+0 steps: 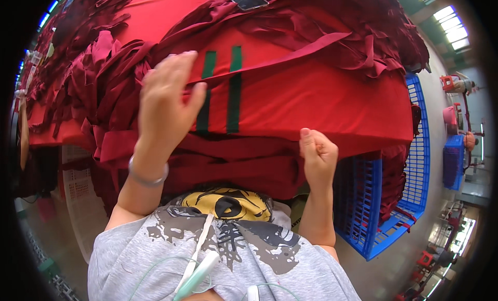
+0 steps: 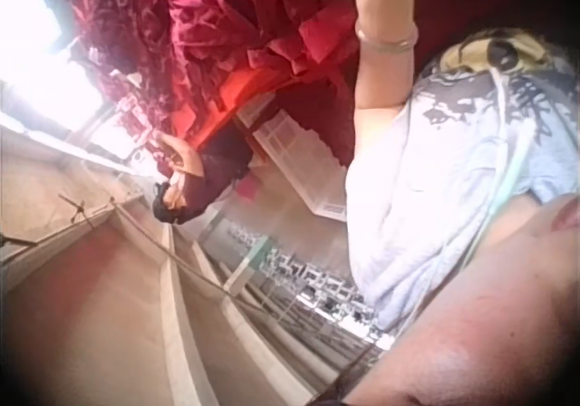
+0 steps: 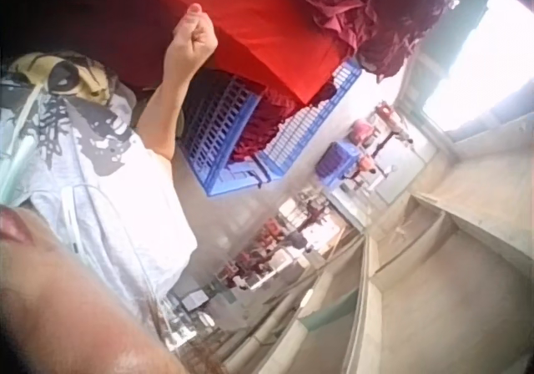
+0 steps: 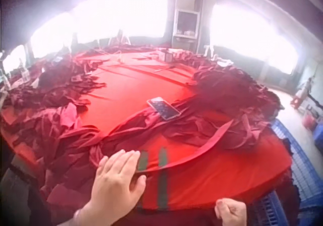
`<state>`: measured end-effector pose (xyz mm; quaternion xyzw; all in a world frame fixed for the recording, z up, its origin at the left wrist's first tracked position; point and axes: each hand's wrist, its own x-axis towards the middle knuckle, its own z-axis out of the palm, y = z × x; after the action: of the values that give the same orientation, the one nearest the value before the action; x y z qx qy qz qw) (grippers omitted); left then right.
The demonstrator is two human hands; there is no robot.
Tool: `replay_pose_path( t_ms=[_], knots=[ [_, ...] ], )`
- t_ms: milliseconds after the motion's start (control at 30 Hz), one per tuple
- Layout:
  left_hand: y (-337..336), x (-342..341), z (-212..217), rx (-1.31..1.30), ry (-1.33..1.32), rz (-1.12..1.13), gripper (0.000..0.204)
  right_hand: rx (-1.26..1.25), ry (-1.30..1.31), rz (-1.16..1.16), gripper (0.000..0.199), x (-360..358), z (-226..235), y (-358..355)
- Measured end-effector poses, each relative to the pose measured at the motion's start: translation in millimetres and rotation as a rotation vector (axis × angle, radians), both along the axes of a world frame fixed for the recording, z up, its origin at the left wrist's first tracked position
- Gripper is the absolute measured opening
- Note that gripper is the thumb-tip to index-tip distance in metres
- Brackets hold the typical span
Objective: The person uses a small blade to cut strips of maroon fabric on a workbench. They repeatedly pick up a strip, position it, and slice it into smaller pieces, placing the cut sections back onto the pile.
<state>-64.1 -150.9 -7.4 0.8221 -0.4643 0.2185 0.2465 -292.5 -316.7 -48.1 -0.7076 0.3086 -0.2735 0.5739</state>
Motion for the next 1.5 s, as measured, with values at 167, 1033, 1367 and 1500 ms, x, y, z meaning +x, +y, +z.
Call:
replay_pose_path(
  t_ms=[167,1033,1367,1500],
  knots=[
    [-16.3,0.3,-27.6,0.051,0.084,-0.072,0.02,0.405,0.006,0.198,0.034,12.4,11.1,12.2],
    [135.2,68.5,5.2,0.027,0.128,-0.216,0.028,0.591,-0.467,-0.367,0.016,-115.5,42.2,-364.5],
    [126.3,31.1,14.7,0.403,-0.126,0.152,0.013,0.486,-0.216,-0.682,0.016,-178.1,-27.7,-410.1],
    [89.6,-2.7,8.6,0.215,-0.143,0.137,0.025,0.38,-0.174,-0.812,0.021,-251.2,-23.4,-452.1]
  ],
)
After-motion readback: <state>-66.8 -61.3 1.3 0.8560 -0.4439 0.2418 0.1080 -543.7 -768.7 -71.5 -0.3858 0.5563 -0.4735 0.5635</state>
